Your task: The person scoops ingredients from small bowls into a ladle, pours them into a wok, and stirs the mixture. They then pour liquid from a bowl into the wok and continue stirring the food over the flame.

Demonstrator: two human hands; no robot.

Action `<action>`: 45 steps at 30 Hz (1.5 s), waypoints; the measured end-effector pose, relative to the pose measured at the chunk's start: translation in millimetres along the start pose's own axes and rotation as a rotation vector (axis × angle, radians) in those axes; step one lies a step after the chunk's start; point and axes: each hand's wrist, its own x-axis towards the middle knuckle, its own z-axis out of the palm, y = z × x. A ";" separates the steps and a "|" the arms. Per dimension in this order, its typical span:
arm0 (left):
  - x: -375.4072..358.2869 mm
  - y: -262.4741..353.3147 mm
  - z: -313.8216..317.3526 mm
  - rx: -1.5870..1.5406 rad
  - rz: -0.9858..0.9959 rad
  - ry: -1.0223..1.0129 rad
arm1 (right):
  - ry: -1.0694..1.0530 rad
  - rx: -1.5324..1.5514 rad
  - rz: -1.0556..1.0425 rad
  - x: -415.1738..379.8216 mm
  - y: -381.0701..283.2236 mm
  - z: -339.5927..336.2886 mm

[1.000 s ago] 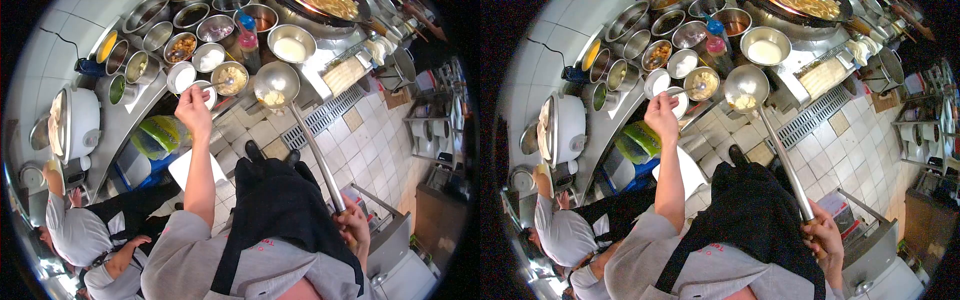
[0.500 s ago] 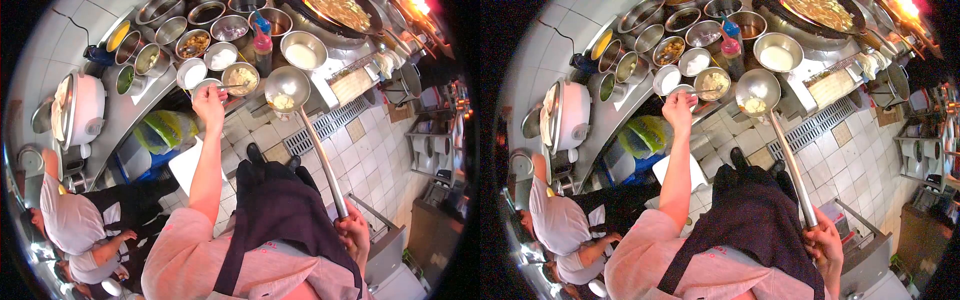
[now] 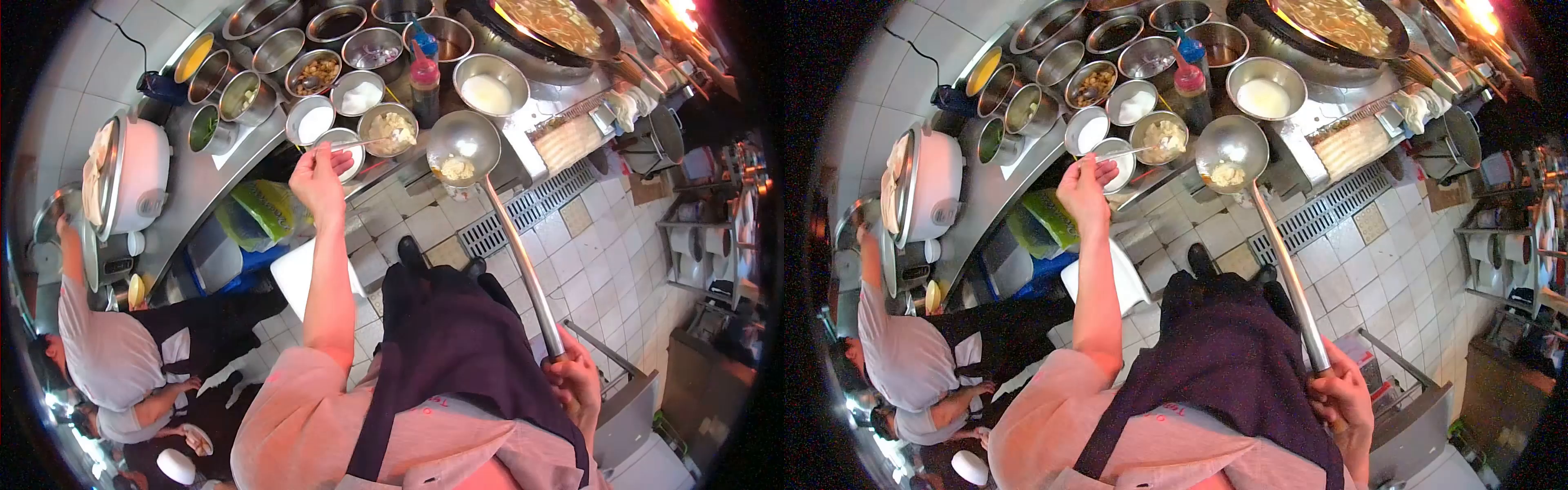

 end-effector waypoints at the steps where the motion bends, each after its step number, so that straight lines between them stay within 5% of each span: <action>1: -5.7 10.4 2.4 -0.015 0.005 -0.014 | 0.003 0.001 0.007 -0.5 -1.9 2.0; 8: -26.6 39.6 -12.2 0.160 0.311 0.100 | 0.005 -0.085 0.012 1.3 -2.1 -2.3; 15: -15.6 -25.0 -44.4 0.706 0.508 0.033 | 0.020 -0.034 -0.024 4.2 -0.7 -17.3; 29: 17.2 -31.1 -93.6 -0.045 -0.068 0.361 | -0.025 -0.155 0.020 7.8 -26.5 31.3; 38: -14.7 56.7 -78.7 -0.026 0.142 0.278 | -0.105 -0.313 0.115 27.4 -25.3 69.5; 45: -3.3 -2.6 -73.8 0.563 0.272 0.107 | -0.115 -0.352 0.095 26.8 -21.4 75.4</action>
